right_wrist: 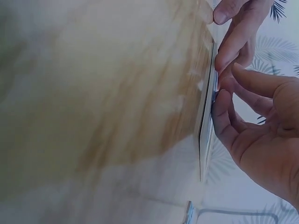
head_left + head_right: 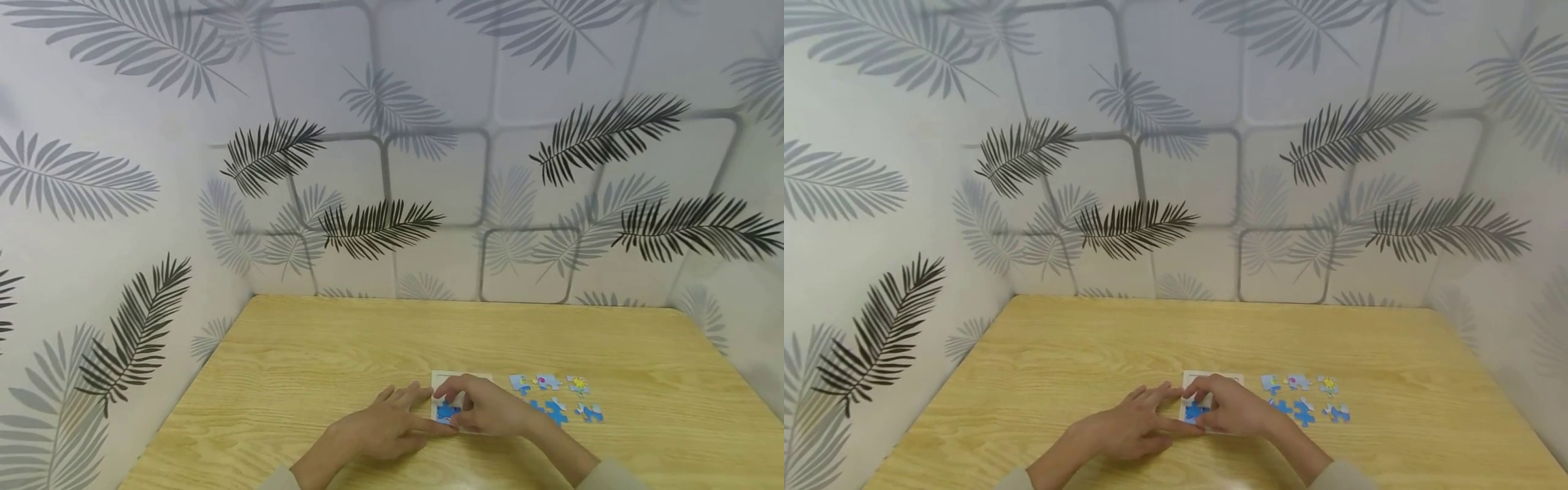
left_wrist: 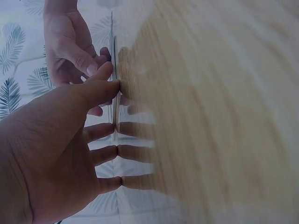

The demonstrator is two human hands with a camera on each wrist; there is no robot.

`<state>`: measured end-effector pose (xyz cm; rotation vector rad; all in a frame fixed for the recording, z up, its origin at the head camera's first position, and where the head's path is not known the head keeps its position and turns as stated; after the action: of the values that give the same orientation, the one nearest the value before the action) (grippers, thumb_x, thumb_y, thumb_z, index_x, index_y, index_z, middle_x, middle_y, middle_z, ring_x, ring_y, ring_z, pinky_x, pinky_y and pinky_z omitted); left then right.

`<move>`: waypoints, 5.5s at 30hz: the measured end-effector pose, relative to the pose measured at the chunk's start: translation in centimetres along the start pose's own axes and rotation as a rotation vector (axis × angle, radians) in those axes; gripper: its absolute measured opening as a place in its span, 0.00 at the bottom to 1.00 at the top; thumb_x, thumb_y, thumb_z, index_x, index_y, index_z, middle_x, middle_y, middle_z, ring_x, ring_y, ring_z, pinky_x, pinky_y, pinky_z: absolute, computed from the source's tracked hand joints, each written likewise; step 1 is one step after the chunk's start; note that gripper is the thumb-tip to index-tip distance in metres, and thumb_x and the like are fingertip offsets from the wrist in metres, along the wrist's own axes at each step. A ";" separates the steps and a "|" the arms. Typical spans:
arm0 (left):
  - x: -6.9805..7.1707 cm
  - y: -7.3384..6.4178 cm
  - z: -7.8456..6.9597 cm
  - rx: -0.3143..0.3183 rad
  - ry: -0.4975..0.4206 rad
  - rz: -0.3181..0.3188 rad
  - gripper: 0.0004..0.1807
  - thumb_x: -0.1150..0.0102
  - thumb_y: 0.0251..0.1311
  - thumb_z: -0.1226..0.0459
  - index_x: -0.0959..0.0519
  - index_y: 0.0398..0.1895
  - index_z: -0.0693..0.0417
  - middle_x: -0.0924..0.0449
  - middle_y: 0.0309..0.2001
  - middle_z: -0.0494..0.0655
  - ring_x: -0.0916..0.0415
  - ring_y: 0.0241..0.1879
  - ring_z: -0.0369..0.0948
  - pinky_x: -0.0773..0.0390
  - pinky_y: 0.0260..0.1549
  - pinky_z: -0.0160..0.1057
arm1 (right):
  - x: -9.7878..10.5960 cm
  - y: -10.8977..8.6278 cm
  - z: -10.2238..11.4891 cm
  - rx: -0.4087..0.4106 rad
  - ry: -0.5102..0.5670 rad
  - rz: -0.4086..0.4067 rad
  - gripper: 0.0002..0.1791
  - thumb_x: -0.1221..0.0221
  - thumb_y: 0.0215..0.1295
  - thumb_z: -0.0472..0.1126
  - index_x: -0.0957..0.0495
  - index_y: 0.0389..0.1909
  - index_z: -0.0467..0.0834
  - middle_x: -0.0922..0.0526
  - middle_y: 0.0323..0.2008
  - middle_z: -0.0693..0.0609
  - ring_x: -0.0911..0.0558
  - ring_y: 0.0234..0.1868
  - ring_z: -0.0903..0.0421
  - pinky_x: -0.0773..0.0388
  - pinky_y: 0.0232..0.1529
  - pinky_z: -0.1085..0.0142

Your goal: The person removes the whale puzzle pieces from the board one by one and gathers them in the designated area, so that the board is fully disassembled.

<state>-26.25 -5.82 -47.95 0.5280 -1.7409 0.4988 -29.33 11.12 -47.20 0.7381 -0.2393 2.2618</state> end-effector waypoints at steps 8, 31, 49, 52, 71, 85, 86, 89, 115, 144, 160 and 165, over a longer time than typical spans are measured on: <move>-0.1 -0.4 0.0 0.007 0.029 -0.002 0.26 0.53 0.81 0.52 0.36 0.76 0.17 0.45 0.81 0.53 0.48 0.80 0.57 0.37 0.70 0.69 | -0.2 0.0 -0.1 -0.006 0.034 -0.013 0.16 0.34 0.68 0.32 0.21 0.55 0.38 0.21 0.50 0.41 0.20 0.32 0.61 0.19 0.35 0.70; -0.4 -0.4 0.2 0.038 -0.128 0.054 0.26 0.51 0.80 0.53 0.34 0.76 0.18 0.53 0.84 0.53 0.57 0.82 0.61 0.47 0.73 0.71 | -0.6 -0.2 0.3 -0.023 -0.007 -0.024 0.12 0.39 0.72 0.30 0.21 0.53 0.36 0.23 0.45 0.44 0.25 0.38 0.56 0.23 0.40 0.71; -0.3 -0.3 0.1 0.019 -0.114 0.047 0.26 0.53 0.81 0.52 0.36 0.77 0.17 0.53 0.84 0.53 0.58 0.82 0.62 0.48 0.73 0.71 | -0.4 0.1 0.8 -0.062 0.020 -0.050 0.08 0.45 0.74 0.28 0.22 0.47 0.41 0.22 0.43 0.45 0.25 0.39 0.53 0.26 0.37 0.67; -0.4 -0.3 0.1 0.019 -0.108 0.047 0.26 0.53 0.81 0.52 0.37 0.77 0.16 0.53 0.84 0.52 0.58 0.82 0.61 0.48 0.73 0.71 | -0.5 0.1 0.5 -0.081 0.057 -0.054 0.07 0.46 0.75 0.29 0.23 0.46 0.41 0.21 0.42 0.44 0.24 0.37 0.53 0.26 0.36 0.68; -0.2 -0.4 0.1 0.046 -0.092 0.064 0.26 0.53 0.81 0.52 0.37 0.76 0.13 0.52 0.84 0.53 0.57 0.82 0.58 0.47 0.74 0.69 | 3.1 -2.0 -0.6 -0.107 0.077 -0.228 0.06 0.40 0.75 0.35 0.22 0.48 0.38 0.21 0.36 0.45 0.24 0.31 0.54 0.26 0.30 0.71; -0.2 -0.3 0.1 0.053 -0.097 0.063 0.26 0.53 0.80 0.52 0.36 0.76 0.14 0.52 0.84 0.52 0.56 0.82 0.58 0.48 0.75 0.68 | 5.7 -6.5 -3.6 -0.218 0.027 -0.264 0.08 0.33 0.69 0.40 0.21 0.43 0.42 0.19 0.34 0.48 0.24 0.32 0.57 0.26 0.29 0.70; -0.2 -0.3 0.1 0.054 -0.096 0.063 0.26 0.53 0.80 0.52 0.35 0.76 0.14 0.52 0.84 0.52 0.56 0.82 0.57 0.48 0.75 0.68 | 5.8 -6.8 -3.7 -0.217 0.020 -0.259 0.08 0.33 0.69 0.40 0.21 0.43 0.42 0.19 0.34 0.49 0.23 0.32 0.57 0.26 0.29 0.70; -0.2 -0.3 0.1 0.060 -0.094 0.064 0.26 0.52 0.80 0.53 0.35 0.75 0.14 0.52 0.84 0.53 0.56 0.82 0.57 0.48 0.75 0.67 | 6.0 -7.6 -4.0 -0.197 0.015 -0.236 0.08 0.32 0.68 0.39 0.21 0.42 0.42 0.19 0.34 0.49 0.23 0.34 0.58 0.25 0.31 0.70; -0.4 -0.3 0.3 0.058 -0.081 0.063 0.26 0.52 0.80 0.53 0.35 0.75 0.14 0.52 0.84 0.53 0.57 0.82 0.57 0.48 0.75 0.67 | 6.0 -9.6 -4.0 -0.093 -0.203 -0.148 0.09 0.28 0.63 0.42 0.21 0.37 0.50 0.20 0.37 0.58 0.26 0.36 0.60 0.24 0.34 0.70; -0.4 -0.2 0.2 0.068 -0.110 0.067 0.26 0.51 0.80 0.53 0.35 0.75 0.14 0.52 0.84 0.52 0.58 0.82 0.58 0.49 0.75 0.69 | 2.0 -3.0 -1.6 -0.017 -0.038 -0.083 0.19 0.31 0.64 0.32 0.19 0.55 0.42 0.17 0.55 0.42 0.31 0.19 0.67 0.26 0.21 0.71; -0.3 -0.4 0.1 0.064 -0.117 0.054 0.27 0.50 0.80 0.54 0.35 0.76 0.15 0.53 0.84 0.53 0.58 0.82 0.58 0.49 0.75 0.69 | 0.8 -2.2 -0.9 -0.042 -0.074 -0.098 0.13 0.35 0.69 0.33 0.20 0.53 0.39 0.19 0.45 0.46 0.26 0.28 0.63 0.23 0.29 0.70; -0.2 -0.4 0.1 0.066 -0.127 0.050 0.27 0.50 0.80 0.54 0.35 0.76 0.15 0.53 0.84 0.52 0.58 0.82 0.58 0.50 0.75 0.69 | 0.7 -1.6 -1.1 -0.048 -0.026 -0.082 0.06 0.40 0.74 0.34 0.23 0.48 0.39 0.22 0.40 0.48 0.26 0.31 0.61 0.24 0.32 0.71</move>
<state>-26.06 -6.22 -48.19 0.5749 -1.8678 0.5696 -29.03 13.09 -47.77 0.7399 -0.2701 2.1631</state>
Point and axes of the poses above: each hand's wrist, its own y-axis towards the middle knuckle, its own x-axis out of the back of the hand, z = x × y, the point moved 6 cm from there along y, towards the middle knuckle
